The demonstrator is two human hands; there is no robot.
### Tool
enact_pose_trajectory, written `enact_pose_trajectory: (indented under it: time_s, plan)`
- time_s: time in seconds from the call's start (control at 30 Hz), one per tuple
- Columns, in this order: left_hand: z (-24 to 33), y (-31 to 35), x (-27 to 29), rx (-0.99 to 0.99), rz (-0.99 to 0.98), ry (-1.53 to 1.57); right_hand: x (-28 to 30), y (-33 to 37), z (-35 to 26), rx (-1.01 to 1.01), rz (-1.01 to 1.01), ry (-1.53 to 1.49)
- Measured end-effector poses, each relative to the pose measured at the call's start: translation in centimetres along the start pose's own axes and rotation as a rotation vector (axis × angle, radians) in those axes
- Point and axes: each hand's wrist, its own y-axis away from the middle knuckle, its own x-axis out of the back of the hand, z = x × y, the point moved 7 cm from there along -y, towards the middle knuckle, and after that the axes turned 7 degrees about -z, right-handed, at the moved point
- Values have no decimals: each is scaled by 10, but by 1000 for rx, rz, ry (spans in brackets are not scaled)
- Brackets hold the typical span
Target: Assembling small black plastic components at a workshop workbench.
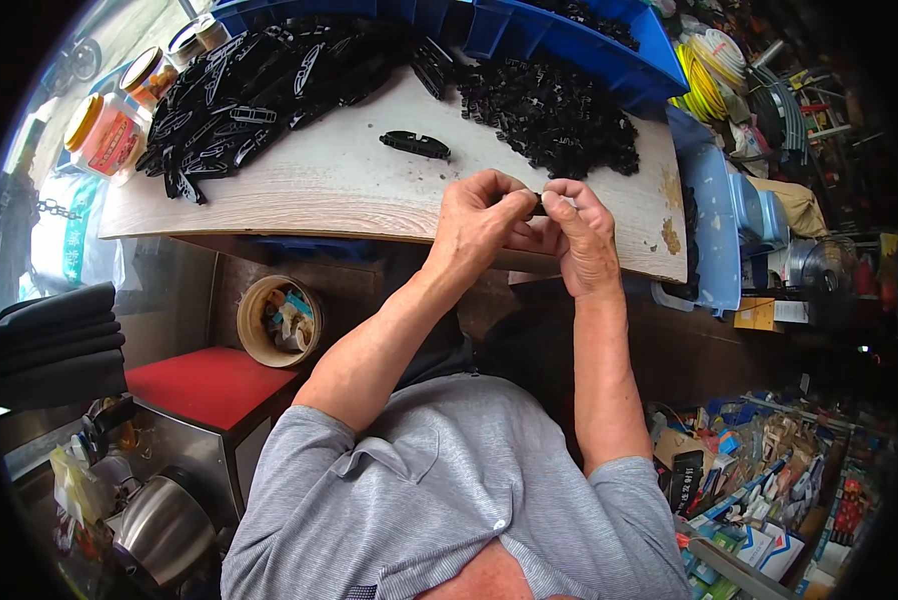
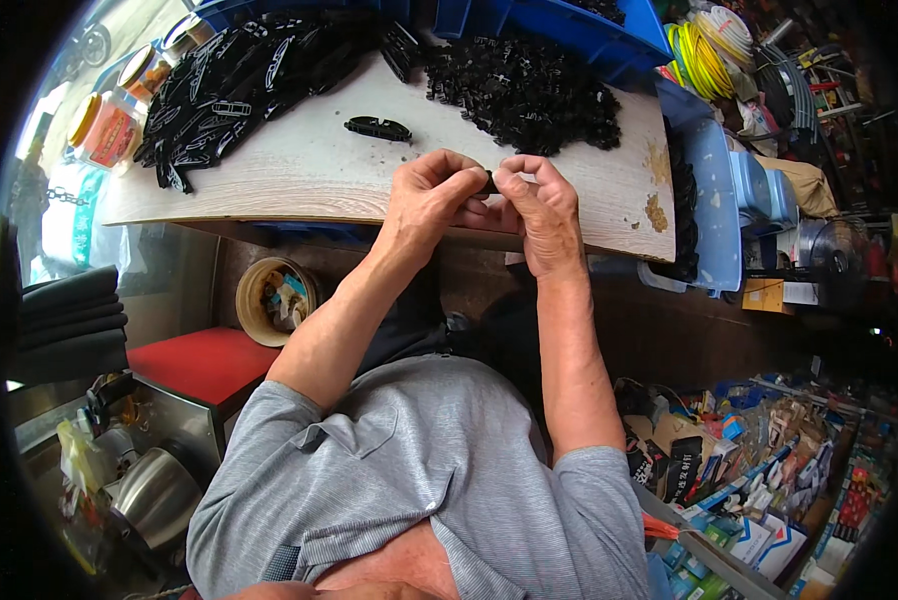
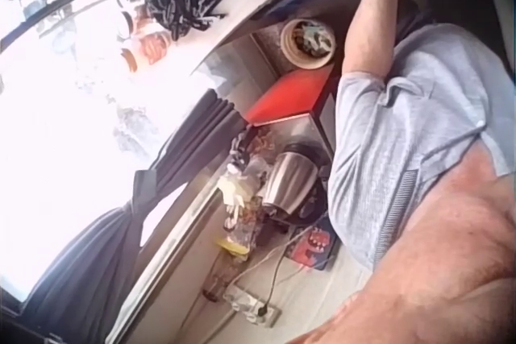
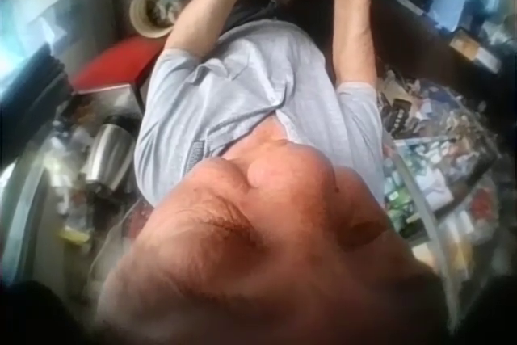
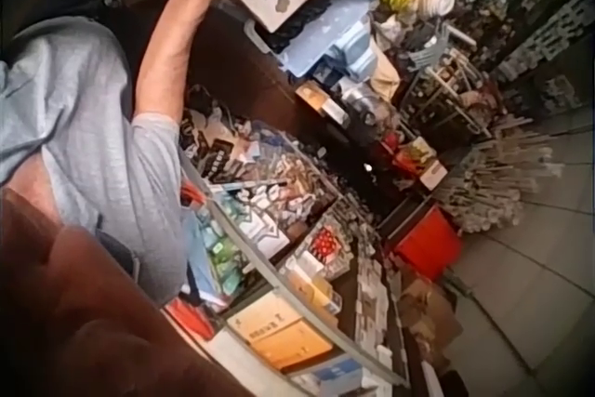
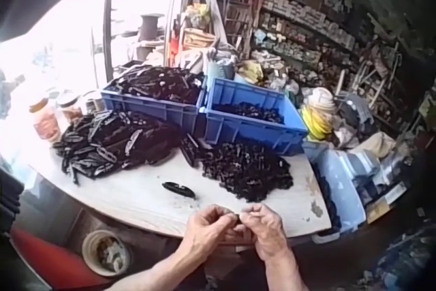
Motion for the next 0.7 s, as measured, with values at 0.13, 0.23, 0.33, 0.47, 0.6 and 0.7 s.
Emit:
enact_pose_trajectory:
  time_s: [0.13, 0.23, 0.33, 0.47, 0.6, 0.7]
  plan:
    - [2, 4, 1, -10, 38, 27, -1, -1, -3, -108, 2, 147]
    - [3, 8, 2, -4, 17, 42, -11, 2, -2, -95, -24, 207]
    - [2, 10, -1, 9, -37, 33, -12, 4, -5, 3, -2, 228]
    - [-2, 6, -4, -8, -121, 23, -6, 9, -5, 49, 42, 203]
    - [3, 7, -4, -81, -60, -62, 33, 13, -10, 58, 161, 66]
    - [25, 18, 9, -369, 137, -522, 96, 22, -26, 86, 406, -56]
